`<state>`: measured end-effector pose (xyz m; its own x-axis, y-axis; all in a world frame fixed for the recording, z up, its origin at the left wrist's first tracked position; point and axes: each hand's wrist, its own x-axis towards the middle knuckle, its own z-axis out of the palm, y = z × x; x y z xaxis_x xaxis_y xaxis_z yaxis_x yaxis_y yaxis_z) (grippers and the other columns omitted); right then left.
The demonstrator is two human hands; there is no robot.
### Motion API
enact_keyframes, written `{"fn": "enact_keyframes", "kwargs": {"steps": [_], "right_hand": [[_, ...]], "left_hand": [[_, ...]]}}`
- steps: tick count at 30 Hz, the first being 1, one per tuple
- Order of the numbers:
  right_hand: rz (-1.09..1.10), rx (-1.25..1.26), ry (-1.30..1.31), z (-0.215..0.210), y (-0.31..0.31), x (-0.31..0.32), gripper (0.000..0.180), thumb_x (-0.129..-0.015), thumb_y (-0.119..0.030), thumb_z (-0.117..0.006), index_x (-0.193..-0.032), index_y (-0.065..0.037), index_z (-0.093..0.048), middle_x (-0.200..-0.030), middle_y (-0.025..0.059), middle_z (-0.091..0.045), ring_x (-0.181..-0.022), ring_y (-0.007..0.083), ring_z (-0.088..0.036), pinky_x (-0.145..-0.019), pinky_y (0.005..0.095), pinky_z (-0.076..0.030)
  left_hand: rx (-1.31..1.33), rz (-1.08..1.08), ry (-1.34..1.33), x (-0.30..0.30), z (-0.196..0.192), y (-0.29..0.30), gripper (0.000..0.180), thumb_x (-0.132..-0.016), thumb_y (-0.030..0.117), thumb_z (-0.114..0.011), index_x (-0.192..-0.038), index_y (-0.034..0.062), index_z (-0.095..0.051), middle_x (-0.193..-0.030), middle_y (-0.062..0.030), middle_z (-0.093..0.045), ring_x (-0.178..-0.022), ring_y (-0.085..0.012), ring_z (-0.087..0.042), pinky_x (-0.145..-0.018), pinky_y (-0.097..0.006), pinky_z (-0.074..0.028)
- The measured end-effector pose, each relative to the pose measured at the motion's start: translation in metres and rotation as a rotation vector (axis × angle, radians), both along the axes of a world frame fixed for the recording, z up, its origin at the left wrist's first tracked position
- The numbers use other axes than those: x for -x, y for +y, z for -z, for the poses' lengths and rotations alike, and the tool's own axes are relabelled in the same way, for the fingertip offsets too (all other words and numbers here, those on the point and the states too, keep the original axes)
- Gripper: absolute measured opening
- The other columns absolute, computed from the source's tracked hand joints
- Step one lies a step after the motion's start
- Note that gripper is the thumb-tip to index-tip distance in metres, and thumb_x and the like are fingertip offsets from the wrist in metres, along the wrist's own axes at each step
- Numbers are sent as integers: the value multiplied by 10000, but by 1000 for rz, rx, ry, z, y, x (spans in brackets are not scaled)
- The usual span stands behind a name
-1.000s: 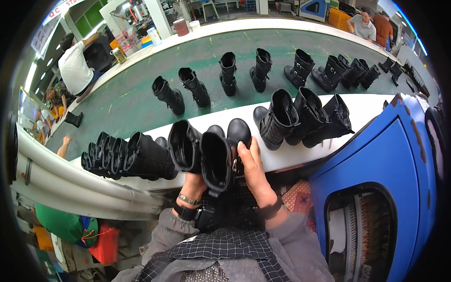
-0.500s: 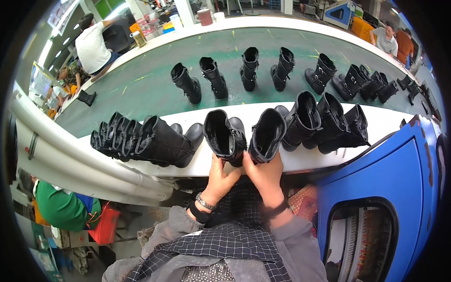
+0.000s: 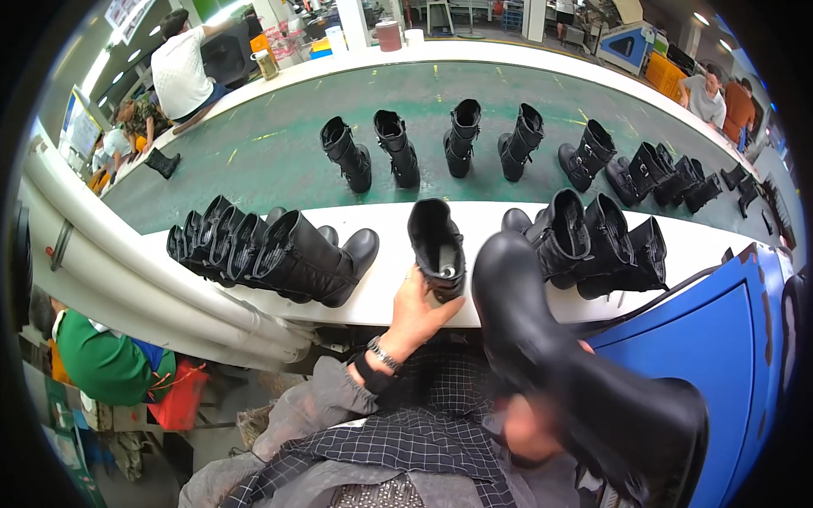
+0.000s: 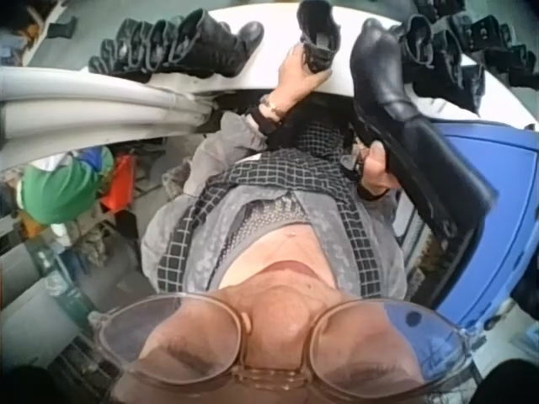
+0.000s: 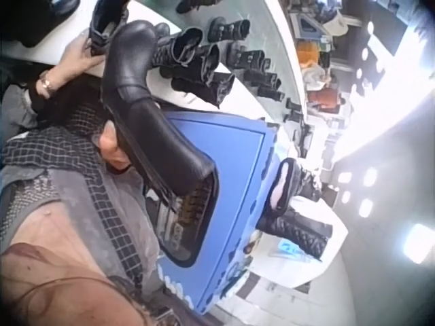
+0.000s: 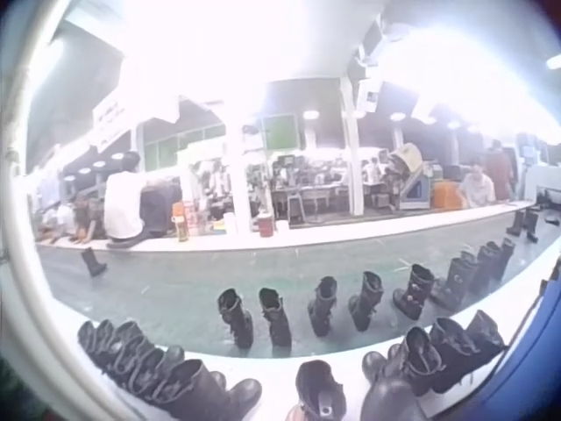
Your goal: Inspecting and pairing boots on a factory production line.
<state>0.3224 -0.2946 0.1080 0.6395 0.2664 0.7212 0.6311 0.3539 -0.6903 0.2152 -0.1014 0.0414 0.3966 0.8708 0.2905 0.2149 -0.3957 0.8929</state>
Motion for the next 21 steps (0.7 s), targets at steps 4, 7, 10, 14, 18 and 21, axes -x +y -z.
{"fn": "enact_keyframes", "kwargs": {"steps": [4, 7, 10, 14, 18, 21], "right_hand": [[-302, 11, 174, -22, -21, -5, 519, -865, -305, -640, -1231, 36, -502, -1125, 171, -597, -1036, 226, -593, -924, 370, -479], [-320, 9, -313, -34, 10, -6, 546, -756, -209, -667, -1196, 92, -546, -1125, 227, -603, -1005, 286, -611, -944, 399, -473], [-304, 103, -189, -24, 47, 28, 381, -724, -107, -738, -1059, 41, -633, -978, 120, -669, -900, 257, -653, -884, 368, -496], [-499, 195, -101, -6, 95, 48, 399, -715, -64, -756, -1087, 39, -657, -999, 129, -700, -921, 256, -673, -879, 364, -496], [-544, 423, 19, 10, 123, 61, 317, -720, -53, -754, -1007, 44, -659, -937, 124, -704, -843, 201, -671, -767, 312, -510], [-547, 596, 125, 12, 127, 57, 357, -698, -91, -783, -1015, 25, -665, -883, 95, -717, -805, 192, -696, -754, 303, -538]], "left_hand": [[-40, 213, -27, -38, 1, 12, 931, -713, 211, -760, -1485, 61, -263, -1377, -286, -446, -1269, -418, -466, -1037, -413, -416], [-70, 450, -96, -37, -3, 15, 807, -754, 191, -745, -1444, 84, -340, -1404, -280, -420, -1287, -402, -450, -1049, -400, -398], [-10, 386, -171, 13, -7, -5, 487, -801, 172, -730, -1223, 45, -524, -1150, -163, -582, -1041, -287, -576, -892, -359, -474], [41, -240, -111, 99, -11, -32, 220, -839, 52, -674, -1031, 6, -577, -929, -54, -619, -780, -103, -615, -711, -246, -505], [-139, -535, -83, 147, -13, -24, 420, -803, 91, -736, -1142, -14, -510, -1003, -94, -591, -881, -147, -584, -819, -288, -495], [-333, -537, 70, 152, -17, -8, 539, -787, 125, -762, -1223, -33, -486, -1086, -132, -602, -963, -193, -605, -862, -324, -493]]}}
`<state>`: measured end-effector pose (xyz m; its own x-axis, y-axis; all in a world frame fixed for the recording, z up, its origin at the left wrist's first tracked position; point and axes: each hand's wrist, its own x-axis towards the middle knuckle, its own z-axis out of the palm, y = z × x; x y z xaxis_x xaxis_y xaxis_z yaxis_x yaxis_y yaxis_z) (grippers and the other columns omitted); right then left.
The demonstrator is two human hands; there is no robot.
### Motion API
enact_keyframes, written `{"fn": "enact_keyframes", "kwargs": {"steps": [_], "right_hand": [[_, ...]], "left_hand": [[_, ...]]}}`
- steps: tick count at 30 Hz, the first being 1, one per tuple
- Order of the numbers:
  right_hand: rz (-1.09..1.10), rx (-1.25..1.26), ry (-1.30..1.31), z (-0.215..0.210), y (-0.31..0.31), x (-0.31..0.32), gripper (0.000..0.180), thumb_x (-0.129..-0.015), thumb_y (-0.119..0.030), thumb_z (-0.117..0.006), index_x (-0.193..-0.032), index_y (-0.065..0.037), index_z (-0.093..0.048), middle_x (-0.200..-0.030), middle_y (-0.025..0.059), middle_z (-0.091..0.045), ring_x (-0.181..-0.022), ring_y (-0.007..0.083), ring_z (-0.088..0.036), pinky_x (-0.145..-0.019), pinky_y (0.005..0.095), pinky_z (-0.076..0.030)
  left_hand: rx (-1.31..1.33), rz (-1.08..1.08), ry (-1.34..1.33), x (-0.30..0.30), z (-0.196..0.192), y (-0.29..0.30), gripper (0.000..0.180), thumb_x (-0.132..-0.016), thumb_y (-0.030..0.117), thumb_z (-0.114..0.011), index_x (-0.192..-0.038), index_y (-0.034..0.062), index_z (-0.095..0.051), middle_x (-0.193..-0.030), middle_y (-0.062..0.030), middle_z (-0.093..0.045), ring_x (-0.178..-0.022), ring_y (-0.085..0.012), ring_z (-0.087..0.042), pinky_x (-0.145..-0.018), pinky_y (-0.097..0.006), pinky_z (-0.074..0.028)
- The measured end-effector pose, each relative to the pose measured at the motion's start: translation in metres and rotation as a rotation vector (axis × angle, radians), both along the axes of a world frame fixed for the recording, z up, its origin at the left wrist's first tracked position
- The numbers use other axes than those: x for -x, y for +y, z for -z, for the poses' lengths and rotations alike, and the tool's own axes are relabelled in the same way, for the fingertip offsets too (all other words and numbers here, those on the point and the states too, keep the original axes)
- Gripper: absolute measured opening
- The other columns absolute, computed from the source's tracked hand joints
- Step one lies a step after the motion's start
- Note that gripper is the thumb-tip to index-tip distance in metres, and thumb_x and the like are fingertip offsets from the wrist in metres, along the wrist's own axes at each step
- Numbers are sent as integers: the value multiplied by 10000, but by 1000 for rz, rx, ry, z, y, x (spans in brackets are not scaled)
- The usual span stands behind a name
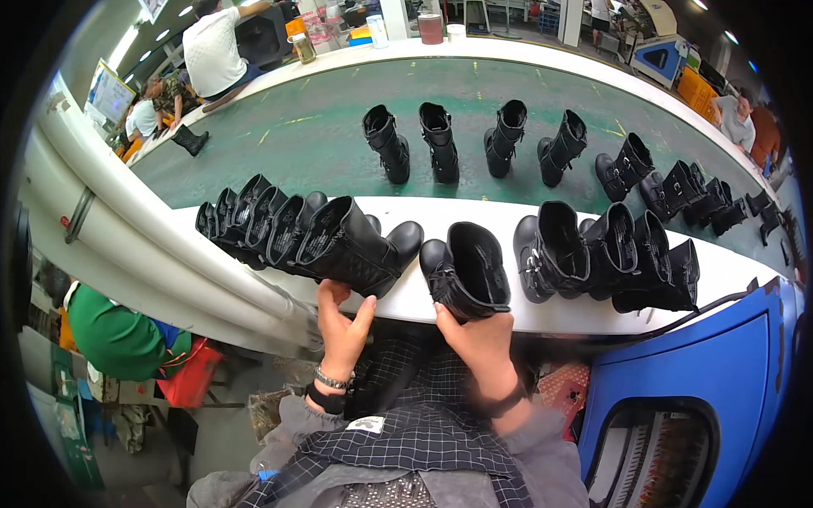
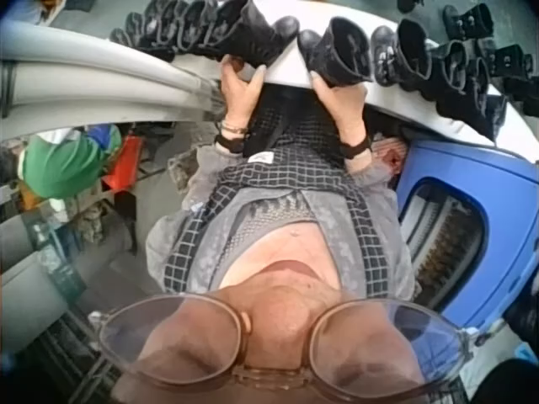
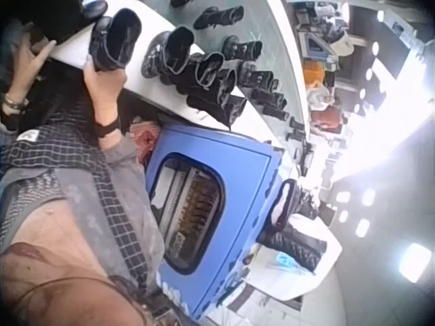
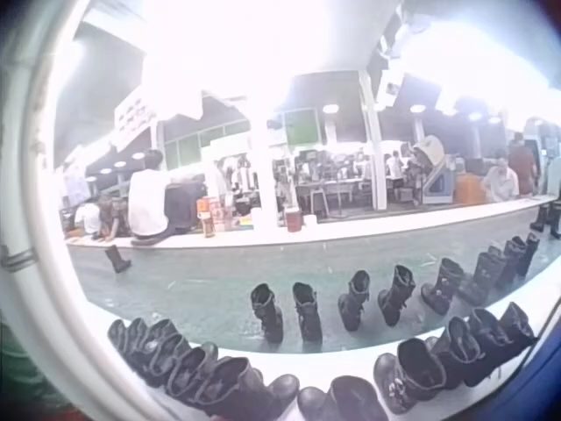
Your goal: Inspecting and pairing boots on a factory production line.
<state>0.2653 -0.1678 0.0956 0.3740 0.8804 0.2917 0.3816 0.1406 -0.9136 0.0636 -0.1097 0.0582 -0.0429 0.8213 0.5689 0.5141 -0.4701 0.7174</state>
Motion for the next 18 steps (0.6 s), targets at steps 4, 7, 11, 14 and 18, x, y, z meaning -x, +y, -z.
{"fn": "enact_keyframes", "kwargs": {"steps": [4, 7, 11, 14, 18], "right_hand": [[-63, -132, 98, -4, -3, -14, 515, -683, -66, -790, -1148, 34, -593, -1019, 94, -680, -910, 180, -661, -837, 313, -523], [-78, -109, 115, -2, -3, -18, 497, -710, -49, -772, -1160, 36, -580, -1053, 86, -657, -937, 173, -635, -867, 311, -506], [-38, -70, 155, 9, -13, -15, 355, -794, -42, -712, -1126, 26, -604, -1104, 96, -635, -930, 179, -620, -849, 306, -499], [81, -215, 262, 23, -35, -9, 314, -840, -64, -662, -1139, 15, -607, -1071, 55, -638, -875, 162, -618, -824, 291, -493], [62, -137, 980, 47, -65, -4, 289, -900, -169, -600, -1148, -21, -607, -1108, 95, -646, -935, 215, -665, -813, 364, -550]], "left_hand": [[101, 118, -68, -13, -9, 16, 531, -753, 228, -787, -1178, -5, -572, -1084, -166, -657, -988, -294, -645, -841, -370, -504], [185, 125, -73, -19, -20, 29, 435, -730, 279, -798, -1052, 18, -664, -986, -156, -701, -940, -321, -674, -813, -384, -515], [207, 216, -223, -25, -27, 21, 274, -776, 199, -762, -955, 2, -697, -899, -109, -724, -834, -238, -688, -770, -349, -518], [342, 259, -421, -32, -22, -6, 213, -824, 113, -727, -989, -13, -681, -907, -58, -699, -824, -177, -665, -729, -323, -535], [709, 321, -823, -38, -5, -43, 284, -861, 135, -706, -1105, 15, -626, -1021, -80, -661, -901, -173, -660, -673, -326, -597]]}}
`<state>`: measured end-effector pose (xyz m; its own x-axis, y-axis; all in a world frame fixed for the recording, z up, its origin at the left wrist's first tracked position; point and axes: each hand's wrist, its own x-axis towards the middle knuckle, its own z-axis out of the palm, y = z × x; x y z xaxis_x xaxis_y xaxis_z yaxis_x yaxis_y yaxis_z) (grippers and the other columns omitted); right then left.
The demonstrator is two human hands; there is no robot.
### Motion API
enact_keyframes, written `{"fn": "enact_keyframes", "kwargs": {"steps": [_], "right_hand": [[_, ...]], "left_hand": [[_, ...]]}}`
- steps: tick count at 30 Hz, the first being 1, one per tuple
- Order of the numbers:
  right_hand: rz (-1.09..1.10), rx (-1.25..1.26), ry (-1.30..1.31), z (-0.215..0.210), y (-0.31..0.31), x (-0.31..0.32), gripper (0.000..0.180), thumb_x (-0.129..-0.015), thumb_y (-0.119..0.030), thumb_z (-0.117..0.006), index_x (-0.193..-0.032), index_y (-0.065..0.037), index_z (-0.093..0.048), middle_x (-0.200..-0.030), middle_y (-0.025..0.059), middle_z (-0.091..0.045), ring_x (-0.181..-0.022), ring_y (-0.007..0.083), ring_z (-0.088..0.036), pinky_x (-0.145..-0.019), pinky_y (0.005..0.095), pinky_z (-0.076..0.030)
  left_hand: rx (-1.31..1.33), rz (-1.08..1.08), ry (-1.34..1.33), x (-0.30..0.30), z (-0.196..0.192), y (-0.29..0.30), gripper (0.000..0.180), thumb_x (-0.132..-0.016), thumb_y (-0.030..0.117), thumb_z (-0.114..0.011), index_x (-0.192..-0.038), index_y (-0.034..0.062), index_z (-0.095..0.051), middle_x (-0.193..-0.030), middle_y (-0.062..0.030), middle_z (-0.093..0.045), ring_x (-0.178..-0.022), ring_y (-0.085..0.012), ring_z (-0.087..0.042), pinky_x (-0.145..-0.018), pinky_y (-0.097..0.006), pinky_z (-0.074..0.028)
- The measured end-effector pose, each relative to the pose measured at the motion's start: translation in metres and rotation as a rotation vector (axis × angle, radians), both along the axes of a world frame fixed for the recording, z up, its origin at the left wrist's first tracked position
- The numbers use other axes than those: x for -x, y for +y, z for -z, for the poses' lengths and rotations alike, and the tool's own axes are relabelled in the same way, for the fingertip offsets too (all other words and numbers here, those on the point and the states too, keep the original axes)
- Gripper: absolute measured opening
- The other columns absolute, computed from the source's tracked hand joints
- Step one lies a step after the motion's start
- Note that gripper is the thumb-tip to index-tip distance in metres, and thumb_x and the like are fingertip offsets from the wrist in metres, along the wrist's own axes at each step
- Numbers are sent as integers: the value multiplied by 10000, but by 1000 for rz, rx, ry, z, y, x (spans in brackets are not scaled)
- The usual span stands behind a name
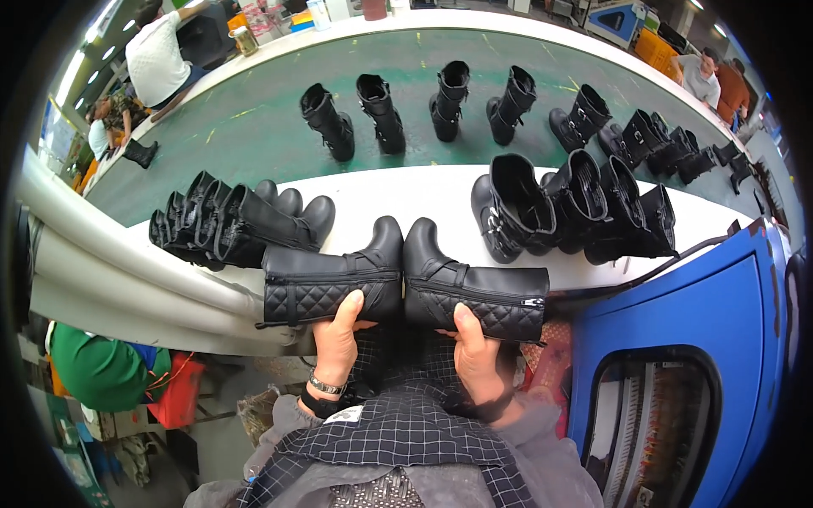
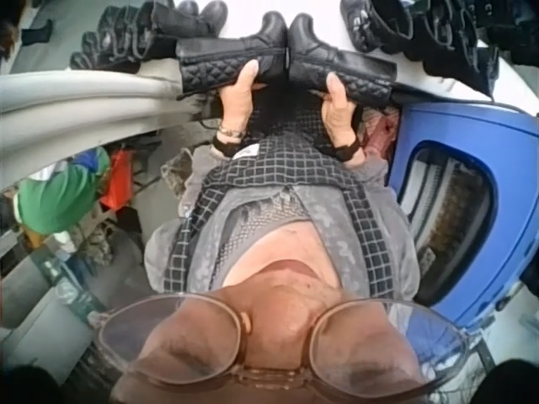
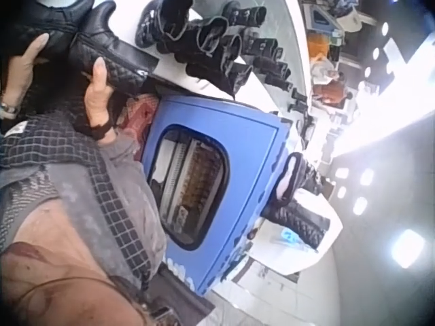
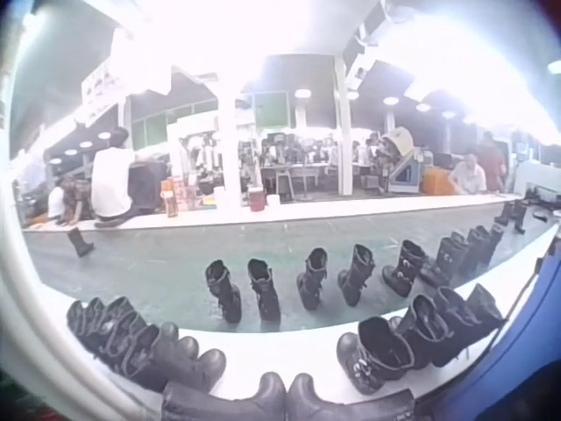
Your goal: Inspecting and pairing boots on a factory production line.
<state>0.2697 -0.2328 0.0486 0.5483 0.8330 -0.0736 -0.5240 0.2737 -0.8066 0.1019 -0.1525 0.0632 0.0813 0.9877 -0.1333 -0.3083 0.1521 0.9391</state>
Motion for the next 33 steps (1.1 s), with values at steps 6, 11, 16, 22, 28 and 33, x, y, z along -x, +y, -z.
{"fn": "enact_keyframes", "kwargs": {"steps": [6, 11, 16, 22, 28, 33], "right_hand": [[-61, -17, 105, 22, -2, -12, 362, -928, -302, -575, -1169, -33, -605, -1085, 110, -682, -957, 247, -679, -792, 406, -578], [-42, -15, 106, 23, -3, -10, 385, -930, -327, -576, -1178, -34, -605, -1095, 107, -681, -976, 247, -674, -815, 408, -569], [-67, -8, 114, 24, -3, -9, 387, -928, -326, -580, -1186, -39, -604, -1104, 104, -680, -986, 248, -671, -831, 412, -562], [-77, -20, 107, 21, -5, -13, 357, -931, -300, -572, -1175, -42, -609, -1117, 105, -673, -977, 244, -673, -829, 417, -562], [60, 117, -880, -20, -14, -20, 345, -865, -104, -653, -1185, 9, -596, -1127, 88, -644, -1013, 191, -620, -898, 338, -493], [-236, 101, -1057, -50, -1, -37, 591, -754, 16, -566, -1340, 14, -483, -1163, 143, -647, -1069, 209, -644, -916, 308, -484]], "left_hand": [[76, 77, -212, -15, 18, -12, 367, -908, 220, -622, -1223, 43, -563, -1104, -100, -648, -956, -217, -674, -711, -373, -618], [81, 102, -202, -14, 23, -13, 396, -900, 239, -629, -1239, 50, -551, -1124, -92, -645, -975, -215, -669, -733, -372, -613], [80, 96, -212, -12, 26, -12, 418, -895, 231, -641, -1263, 65, -532, -1154, -95, -629, -987, -222, -665, -743, -391, -612], [87, 103, -212, -14, 27, -13, 418, -893, 213, -646, -1265, 63, -529, -1159, -97, -625, -994, -224, -661, -762, -400, -606], [-343, 89, 228, -8, 5, -10, 373, -847, 140, -715, -1179, 13, -603, -1134, -95, -643, -964, -207, -645, -863, -343, -524], [-489, 371, 519, 16, -20, 19, 408, -752, 98, -730, -1130, -6, -617, -1108, -128, -625, -953, -233, -629, -848, -333, -500]]}}
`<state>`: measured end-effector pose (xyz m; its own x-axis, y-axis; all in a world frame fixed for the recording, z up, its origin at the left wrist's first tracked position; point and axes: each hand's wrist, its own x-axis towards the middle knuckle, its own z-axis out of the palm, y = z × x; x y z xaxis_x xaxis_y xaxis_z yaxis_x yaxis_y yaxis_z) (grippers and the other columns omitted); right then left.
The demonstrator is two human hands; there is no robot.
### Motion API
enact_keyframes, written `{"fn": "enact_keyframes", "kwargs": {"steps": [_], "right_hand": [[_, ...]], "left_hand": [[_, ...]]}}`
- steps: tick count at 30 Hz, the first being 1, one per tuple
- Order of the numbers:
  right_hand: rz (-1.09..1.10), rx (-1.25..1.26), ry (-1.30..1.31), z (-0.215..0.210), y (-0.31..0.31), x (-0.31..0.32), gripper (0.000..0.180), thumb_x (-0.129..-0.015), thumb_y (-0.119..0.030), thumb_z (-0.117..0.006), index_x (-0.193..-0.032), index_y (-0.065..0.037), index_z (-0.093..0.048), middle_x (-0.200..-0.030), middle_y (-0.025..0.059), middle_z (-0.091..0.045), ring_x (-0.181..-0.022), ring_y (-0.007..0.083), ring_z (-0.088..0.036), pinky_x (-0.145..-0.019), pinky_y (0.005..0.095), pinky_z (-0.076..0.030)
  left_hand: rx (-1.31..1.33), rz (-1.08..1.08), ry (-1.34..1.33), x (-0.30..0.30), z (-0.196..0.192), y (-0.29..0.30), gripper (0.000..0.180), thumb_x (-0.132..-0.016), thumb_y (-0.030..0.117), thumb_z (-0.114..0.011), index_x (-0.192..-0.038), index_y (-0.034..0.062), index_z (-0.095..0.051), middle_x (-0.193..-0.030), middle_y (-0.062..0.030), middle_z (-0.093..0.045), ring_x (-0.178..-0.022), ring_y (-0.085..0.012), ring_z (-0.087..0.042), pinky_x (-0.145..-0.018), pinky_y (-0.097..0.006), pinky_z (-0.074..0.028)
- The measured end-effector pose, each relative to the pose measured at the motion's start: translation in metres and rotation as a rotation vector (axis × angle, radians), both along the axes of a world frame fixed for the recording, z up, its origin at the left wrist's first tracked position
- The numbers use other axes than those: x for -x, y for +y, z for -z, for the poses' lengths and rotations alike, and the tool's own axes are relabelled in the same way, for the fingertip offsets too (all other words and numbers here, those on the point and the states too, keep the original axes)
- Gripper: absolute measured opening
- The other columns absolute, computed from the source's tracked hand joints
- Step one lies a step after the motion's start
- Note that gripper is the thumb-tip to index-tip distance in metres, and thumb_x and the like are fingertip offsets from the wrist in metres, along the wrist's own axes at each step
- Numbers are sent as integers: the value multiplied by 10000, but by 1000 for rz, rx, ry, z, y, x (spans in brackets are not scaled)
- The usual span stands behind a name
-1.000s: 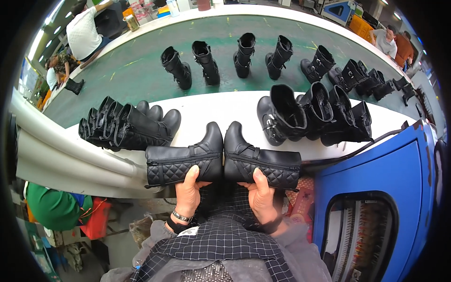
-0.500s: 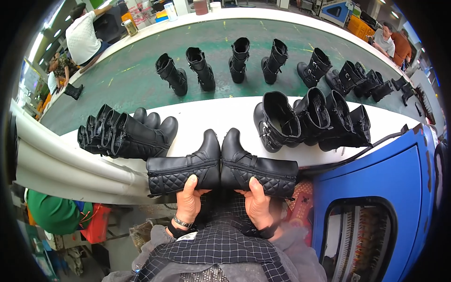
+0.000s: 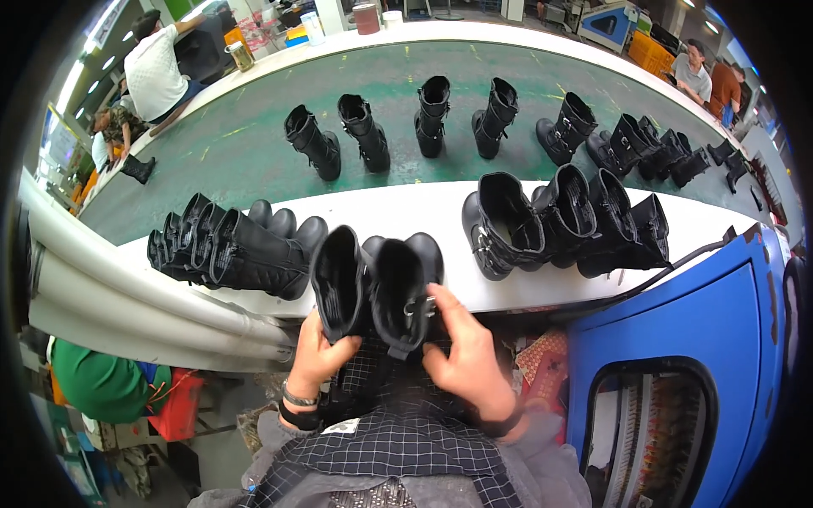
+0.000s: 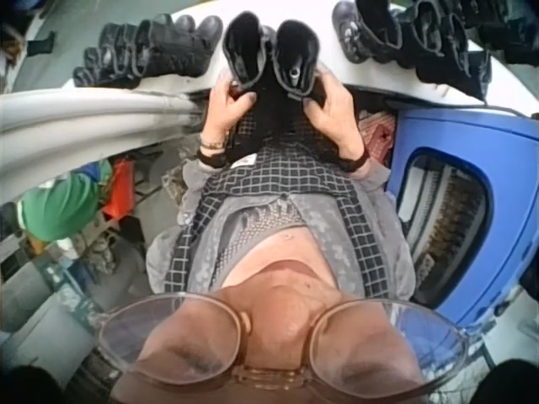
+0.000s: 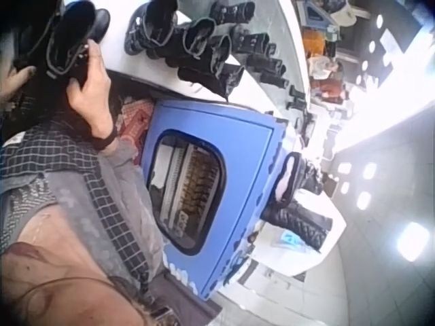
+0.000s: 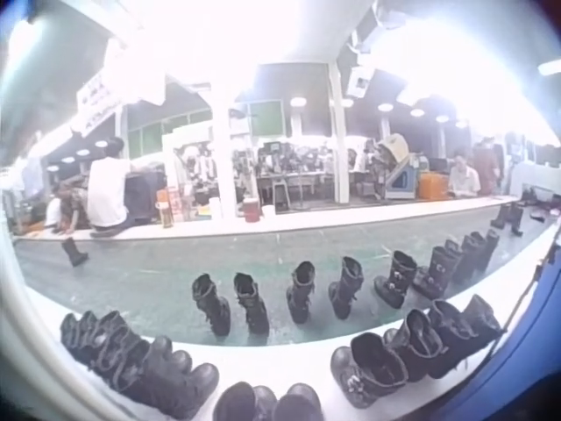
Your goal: Inspecting and pairing boots on a factory production line.
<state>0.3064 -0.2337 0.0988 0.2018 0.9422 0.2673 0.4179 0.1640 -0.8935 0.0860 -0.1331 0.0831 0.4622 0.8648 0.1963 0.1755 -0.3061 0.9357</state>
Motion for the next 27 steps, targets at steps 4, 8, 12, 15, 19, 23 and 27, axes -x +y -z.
{"fn": "enact_keyframes", "kwargs": {"steps": [4, 8, 12, 15, 19, 23, 27], "right_hand": [[155, 20, 418, 15, 32, -21, 356, -856, -87, -616, -1184, 46, -578, -1015, 155, -669, -885, 259, -676, -766, 348, -511], [177, -191, -165, 40, 63, -13, 393, -819, -67, -616, -1176, 84, -546, -1126, 228, -605, -934, 375, -635, -774, 415, -506], [181, -166, -58, 37, 65, -5, 495, -867, -200, -549, -1281, 65, -491, -1280, 245, -530, -1127, 366, -533, -948, 428, -401], [192, -269, 108, 26, 56, 2, 608, -876, -247, -495, -1396, 55, -400, -1425, 212, -419, -1286, 319, -381, -1080, 394, -270], [172, -396, 61, 22, 62, 6, 769, -812, -135, -611, -1467, 55, -256, -1432, 209, -391, -1319, 316, -348, -1118, 399, -246], [127, -368, 176, 30, 68, 2, 809, -829, -171, -626, -1484, 33, -197, -1367, 183, -433, -1292, 284, -385, -1092, 392, -288], [11, -220, 372, 37, 64, -7, 776, -810, -257, -677, -1437, 9, -305, -1285, 153, -508, -1178, 244, -492, -1028, 370, -375]], "left_hand": [[-24, -98, -76, -6, 17, 33, 311, -849, 97, -617, -1137, -14, -581, -970, -160, -642, -870, -213, -627, -777, -317, -494], [-192, -191, -120, -39, 45, 44, 243, -894, 136, -583, -1077, -25, -593, -939, -172, -654, -881, -253, -621, -803, -354, -481], [-49, -317, -231, -63, 45, 43, 339, -902, 112, -579, -1213, -23, -580, -1053, -116, -573, -960, -220, -565, -815, -341, -453], [-114, -228, -562, -70, 30, 33, 492, -880, 125, -633, -1319, -53, -496, -1103, -77, -494, -972, -166, -470, -871, -284, -414], [-430, -285, -306, -72, 18, 32, 559, -894, 279, -645, -1315, -57, -496, -1079, -98, -516, -1021, -212, -470, -911, -324, -394], [-384, -224, -270, -71, 23, 39, 606, -898, 388, -634, -1304, -44, -507, -1066, -113, -530, -1027, -244, -470, -930, -340, -378], [-40, -59, -529, -74, 34, 38, 573, -874, 431, -676, -1231, 4, -543, -1084, -64, -552, -992, -174, -526, -900, -318, -422]]}}
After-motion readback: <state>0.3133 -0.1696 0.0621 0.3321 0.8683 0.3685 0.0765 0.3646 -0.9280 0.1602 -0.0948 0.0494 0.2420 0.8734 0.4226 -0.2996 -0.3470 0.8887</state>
